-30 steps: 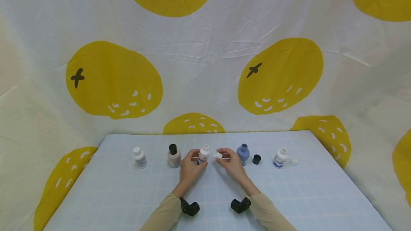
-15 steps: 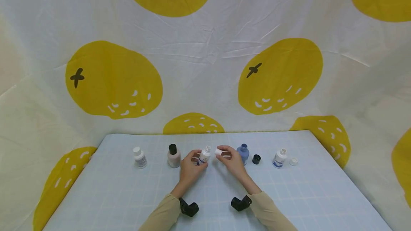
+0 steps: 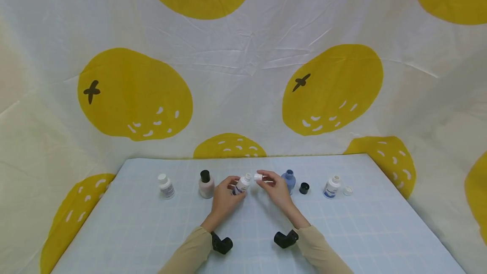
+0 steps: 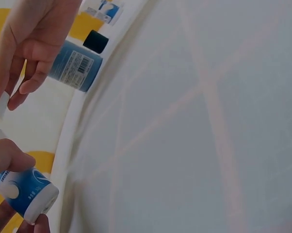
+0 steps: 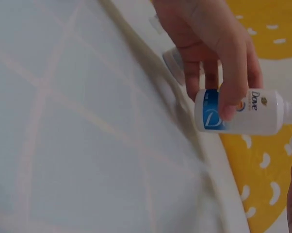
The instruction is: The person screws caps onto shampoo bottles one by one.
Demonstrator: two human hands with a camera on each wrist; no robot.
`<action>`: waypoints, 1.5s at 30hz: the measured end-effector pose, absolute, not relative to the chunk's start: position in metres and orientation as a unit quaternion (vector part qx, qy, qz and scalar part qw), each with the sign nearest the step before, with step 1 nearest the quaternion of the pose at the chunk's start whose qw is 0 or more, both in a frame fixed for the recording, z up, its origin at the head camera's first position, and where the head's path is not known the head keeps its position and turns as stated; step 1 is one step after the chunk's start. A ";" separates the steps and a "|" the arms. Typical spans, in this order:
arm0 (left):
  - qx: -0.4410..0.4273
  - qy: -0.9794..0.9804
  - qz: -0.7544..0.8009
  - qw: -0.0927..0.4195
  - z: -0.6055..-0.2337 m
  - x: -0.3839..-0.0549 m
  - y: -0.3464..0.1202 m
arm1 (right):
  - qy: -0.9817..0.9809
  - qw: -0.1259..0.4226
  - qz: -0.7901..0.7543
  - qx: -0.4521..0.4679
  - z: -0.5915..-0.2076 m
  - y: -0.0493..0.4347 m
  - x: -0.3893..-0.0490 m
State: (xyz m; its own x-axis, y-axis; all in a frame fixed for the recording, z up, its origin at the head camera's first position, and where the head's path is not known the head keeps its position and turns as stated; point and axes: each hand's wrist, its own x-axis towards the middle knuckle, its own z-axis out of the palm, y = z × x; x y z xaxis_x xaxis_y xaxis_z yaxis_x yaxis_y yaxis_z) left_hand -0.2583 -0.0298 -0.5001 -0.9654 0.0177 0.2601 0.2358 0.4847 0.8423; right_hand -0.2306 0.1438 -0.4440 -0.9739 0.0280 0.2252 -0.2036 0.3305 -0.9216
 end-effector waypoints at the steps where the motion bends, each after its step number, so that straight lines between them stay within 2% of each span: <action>1: -0.075 -0.855 -0.502 0.109 -0.500 -0.259 -0.030 | -0.809 0.101 0.577 0.055 -0.443 0.144 -0.231; 11: -0.105 -0.859 -0.484 0.133 -0.501 -0.261 -0.031 | -0.793 0.086 0.597 0.085 -0.444 0.144 -0.233; 36: -0.114 -0.869 -0.462 0.133 -0.502 -0.259 -0.028 | -0.782 0.087 0.607 0.108 -0.445 0.142 -0.235; 45: -0.122 -0.870 -0.460 0.132 -0.505 -0.259 -0.028 | -0.778 0.091 0.613 0.109 -0.474 0.145 -0.252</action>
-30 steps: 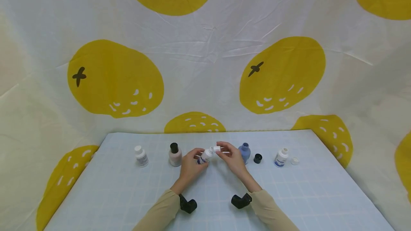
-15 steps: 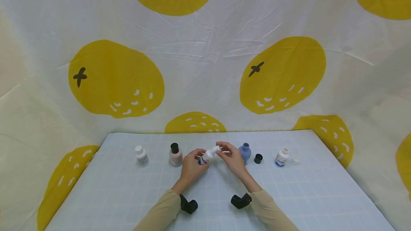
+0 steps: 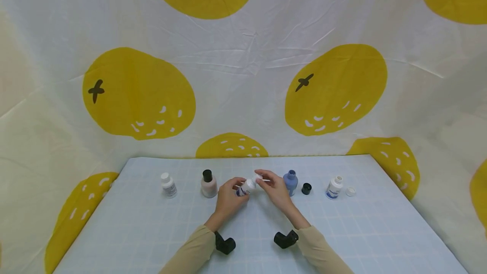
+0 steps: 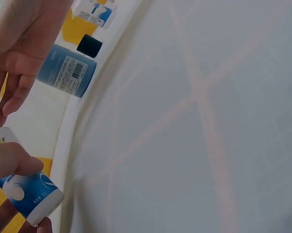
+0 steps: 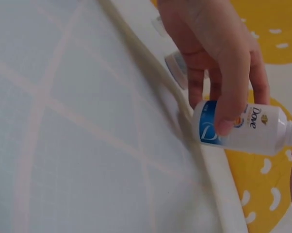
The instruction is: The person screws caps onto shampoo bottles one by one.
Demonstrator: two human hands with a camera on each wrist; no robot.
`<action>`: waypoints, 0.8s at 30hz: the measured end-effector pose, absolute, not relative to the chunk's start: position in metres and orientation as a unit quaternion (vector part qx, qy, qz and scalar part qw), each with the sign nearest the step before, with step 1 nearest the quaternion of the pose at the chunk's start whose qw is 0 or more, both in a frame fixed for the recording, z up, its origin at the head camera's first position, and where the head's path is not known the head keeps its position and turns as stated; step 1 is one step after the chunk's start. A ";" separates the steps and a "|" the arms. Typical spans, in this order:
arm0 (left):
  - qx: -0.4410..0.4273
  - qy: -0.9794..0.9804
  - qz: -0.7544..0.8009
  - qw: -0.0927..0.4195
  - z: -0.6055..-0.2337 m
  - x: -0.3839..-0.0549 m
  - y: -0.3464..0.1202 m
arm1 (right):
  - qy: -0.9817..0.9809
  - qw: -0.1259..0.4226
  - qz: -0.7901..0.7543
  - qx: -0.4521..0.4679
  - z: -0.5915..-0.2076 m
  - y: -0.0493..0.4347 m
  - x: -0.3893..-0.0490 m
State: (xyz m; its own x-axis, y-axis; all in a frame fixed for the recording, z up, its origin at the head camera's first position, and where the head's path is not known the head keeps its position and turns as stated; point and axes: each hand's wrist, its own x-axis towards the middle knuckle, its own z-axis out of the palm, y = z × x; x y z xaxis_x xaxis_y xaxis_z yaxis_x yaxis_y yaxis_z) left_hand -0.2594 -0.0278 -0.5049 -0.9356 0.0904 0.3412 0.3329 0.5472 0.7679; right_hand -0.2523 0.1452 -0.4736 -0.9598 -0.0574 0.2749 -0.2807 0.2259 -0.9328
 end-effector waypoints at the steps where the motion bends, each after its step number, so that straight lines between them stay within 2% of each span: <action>1: -0.123 -0.869 -0.461 0.132 -0.505 -0.259 -0.028 | -0.779 0.090 0.612 0.108 -0.475 0.145 -0.253; 4: -0.128 -0.868 -0.461 0.135 -0.504 -0.259 -0.027 | -0.777 0.091 0.613 0.110 -0.475 0.145 -0.252; 12: -0.130 -0.867 -0.464 0.131 -0.502 -0.258 -0.025 | -0.784 0.074 0.608 0.102 -0.443 0.139 -0.231; 24: -0.119 -0.865 -0.470 0.129 -0.501 -0.257 -0.024 | -0.793 0.069 0.595 0.110 -0.442 0.140 -0.229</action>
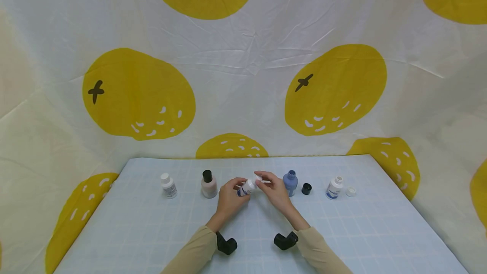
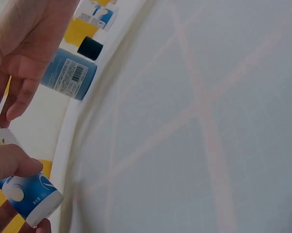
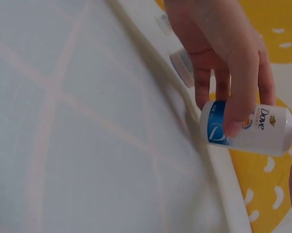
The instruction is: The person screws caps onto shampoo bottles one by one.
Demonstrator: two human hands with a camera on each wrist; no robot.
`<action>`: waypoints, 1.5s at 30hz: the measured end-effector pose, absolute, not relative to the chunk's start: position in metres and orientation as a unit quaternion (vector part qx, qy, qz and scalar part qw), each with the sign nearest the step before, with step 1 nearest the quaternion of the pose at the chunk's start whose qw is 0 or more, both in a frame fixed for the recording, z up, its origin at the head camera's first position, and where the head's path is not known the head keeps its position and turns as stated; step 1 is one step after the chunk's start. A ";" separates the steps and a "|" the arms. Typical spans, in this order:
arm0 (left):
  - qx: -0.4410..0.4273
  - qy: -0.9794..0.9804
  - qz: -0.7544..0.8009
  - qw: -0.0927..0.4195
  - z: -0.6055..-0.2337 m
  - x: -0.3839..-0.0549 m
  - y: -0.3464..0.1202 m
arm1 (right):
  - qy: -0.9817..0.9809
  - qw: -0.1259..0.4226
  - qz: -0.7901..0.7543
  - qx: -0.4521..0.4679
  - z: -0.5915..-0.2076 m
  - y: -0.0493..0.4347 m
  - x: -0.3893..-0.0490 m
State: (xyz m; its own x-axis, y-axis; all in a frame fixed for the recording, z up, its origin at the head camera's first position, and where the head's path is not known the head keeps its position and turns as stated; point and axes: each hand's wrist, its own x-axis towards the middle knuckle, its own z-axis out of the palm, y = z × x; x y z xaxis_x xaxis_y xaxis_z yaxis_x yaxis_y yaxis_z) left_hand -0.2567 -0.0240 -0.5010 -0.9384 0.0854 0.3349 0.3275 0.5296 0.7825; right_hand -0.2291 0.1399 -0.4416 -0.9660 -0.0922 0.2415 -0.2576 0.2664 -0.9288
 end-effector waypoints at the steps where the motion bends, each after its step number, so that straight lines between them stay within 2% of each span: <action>1: -0.119 -0.865 -0.471 0.129 -0.501 -0.257 -0.024 | -0.792 0.069 0.596 0.112 -0.442 0.140 -0.229; 14: -0.111 -0.865 -0.471 0.136 -0.501 -0.257 -0.023 | -0.789 0.090 0.591 0.141 -0.445 0.141 -0.230; 31: -0.091 -0.865 -0.476 0.132 -0.500 -0.258 -0.021 | -0.792 0.090 0.595 0.103 -0.445 0.140 -0.229; 40: -0.086 -0.863 -0.481 0.125 -0.498 -0.254 -0.019 | -0.776 0.080 0.622 0.060 -0.476 0.142 -0.250; 45: -0.087 -0.865 -0.479 0.124 -0.500 -0.254 -0.018 | -0.775 0.078 0.625 0.055 -0.480 0.140 -0.255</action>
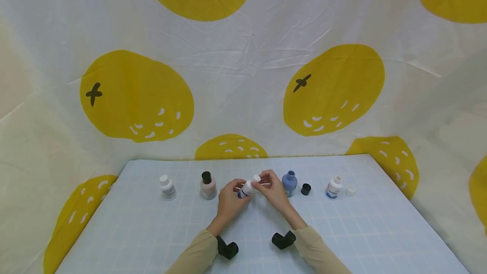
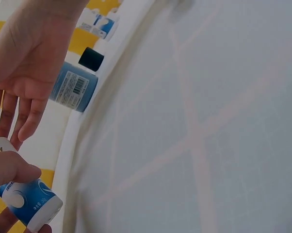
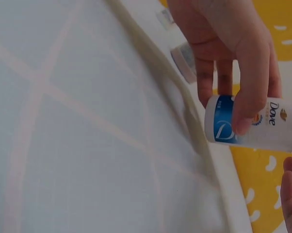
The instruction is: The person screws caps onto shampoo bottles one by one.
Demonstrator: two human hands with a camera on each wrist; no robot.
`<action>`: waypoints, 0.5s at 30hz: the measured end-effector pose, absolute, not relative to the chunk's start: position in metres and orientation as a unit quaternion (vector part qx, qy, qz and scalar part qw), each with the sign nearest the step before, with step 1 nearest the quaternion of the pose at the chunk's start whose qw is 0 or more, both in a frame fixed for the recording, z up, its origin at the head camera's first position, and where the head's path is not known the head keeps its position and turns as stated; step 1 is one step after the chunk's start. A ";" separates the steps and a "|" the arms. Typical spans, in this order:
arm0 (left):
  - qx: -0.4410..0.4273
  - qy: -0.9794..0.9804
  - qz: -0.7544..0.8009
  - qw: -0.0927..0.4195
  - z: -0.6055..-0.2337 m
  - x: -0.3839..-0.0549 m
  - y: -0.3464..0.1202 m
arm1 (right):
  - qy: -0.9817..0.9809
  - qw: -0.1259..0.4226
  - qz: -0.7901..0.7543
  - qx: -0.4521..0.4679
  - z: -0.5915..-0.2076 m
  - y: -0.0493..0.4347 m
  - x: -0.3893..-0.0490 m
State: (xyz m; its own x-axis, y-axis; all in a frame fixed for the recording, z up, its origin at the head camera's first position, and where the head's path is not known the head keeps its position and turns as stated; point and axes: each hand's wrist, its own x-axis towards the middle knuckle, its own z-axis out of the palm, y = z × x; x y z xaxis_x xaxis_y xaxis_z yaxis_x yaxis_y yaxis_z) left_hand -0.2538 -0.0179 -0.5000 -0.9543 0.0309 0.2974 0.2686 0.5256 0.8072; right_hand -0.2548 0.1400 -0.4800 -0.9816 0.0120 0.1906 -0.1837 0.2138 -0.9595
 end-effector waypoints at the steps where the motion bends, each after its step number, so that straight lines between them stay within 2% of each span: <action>1: -0.086 -0.864 -0.480 0.124 -0.500 -0.254 -0.018 | -0.774 0.073 0.626 0.054 -0.475 0.139 -0.253; 4: -0.083 -0.864 -0.481 0.122 -0.501 -0.254 -0.018 | -0.778 0.066 0.621 0.064 -0.462 0.137 -0.247; 8: -0.084 -0.866 -0.476 0.125 -0.503 -0.254 -0.017 | -0.776 0.059 0.622 0.083 -0.465 0.137 -0.250; 15: -0.075 -0.863 -0.482 0.130 -0.503 -0.254 -0.017 | -0.725 0.063 0.655 0.204 -0.482 0.146 -0.258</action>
